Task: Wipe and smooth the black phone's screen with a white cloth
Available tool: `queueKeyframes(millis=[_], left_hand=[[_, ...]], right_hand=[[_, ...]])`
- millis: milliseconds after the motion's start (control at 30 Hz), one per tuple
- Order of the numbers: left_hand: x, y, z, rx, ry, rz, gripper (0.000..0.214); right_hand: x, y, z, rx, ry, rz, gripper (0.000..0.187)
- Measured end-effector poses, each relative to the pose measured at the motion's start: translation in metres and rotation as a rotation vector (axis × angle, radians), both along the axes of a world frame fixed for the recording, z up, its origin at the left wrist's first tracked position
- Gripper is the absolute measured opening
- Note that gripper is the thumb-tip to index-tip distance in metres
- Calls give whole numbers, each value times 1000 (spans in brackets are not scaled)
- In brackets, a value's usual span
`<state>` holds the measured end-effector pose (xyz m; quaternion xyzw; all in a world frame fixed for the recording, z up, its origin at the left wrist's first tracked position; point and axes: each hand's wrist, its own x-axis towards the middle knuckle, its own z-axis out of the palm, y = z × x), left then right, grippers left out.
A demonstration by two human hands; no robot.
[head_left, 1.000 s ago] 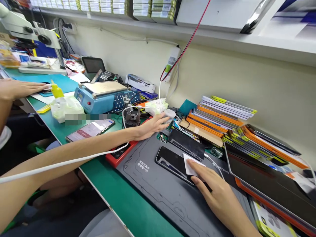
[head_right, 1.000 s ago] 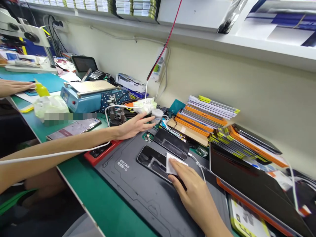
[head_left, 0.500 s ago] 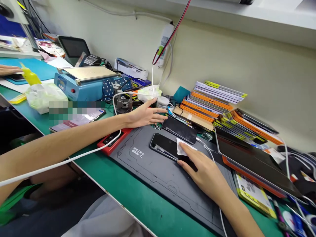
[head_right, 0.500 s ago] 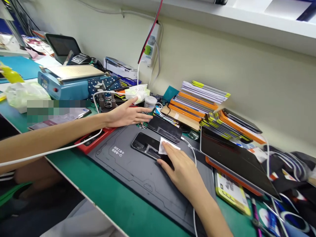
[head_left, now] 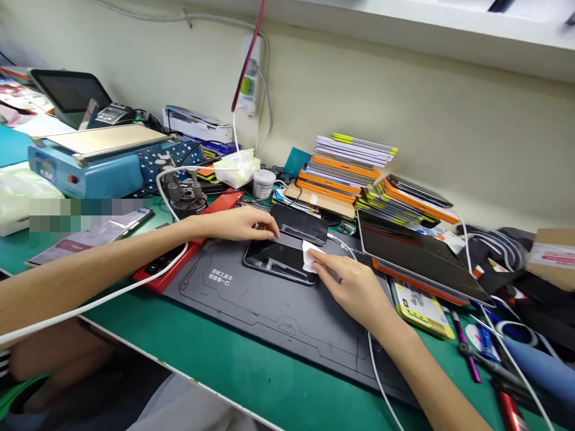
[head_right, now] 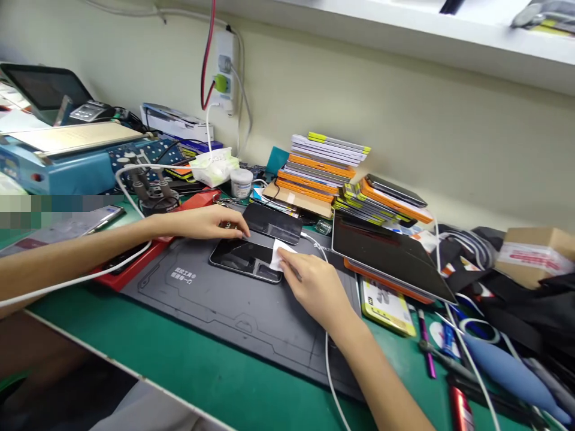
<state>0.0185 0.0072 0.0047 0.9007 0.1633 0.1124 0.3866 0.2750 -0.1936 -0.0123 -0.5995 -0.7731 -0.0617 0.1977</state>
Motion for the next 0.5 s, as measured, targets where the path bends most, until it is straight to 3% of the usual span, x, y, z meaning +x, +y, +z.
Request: queueKeyframes(millis=[100, 200, 500], left_hand=[[16, 3, 5, 69, 96, -98, 27], [24, 6, 4, 89, 161, -123, 35], [10, 17, -10, 54, 105, -209, 45]], right_hand=[[0, 0, -2, -41, 28, 9, 38], [4, 0, -1, -79, 71, 9, 39], [17, 7, 1, -155, 267, 27, 37]])
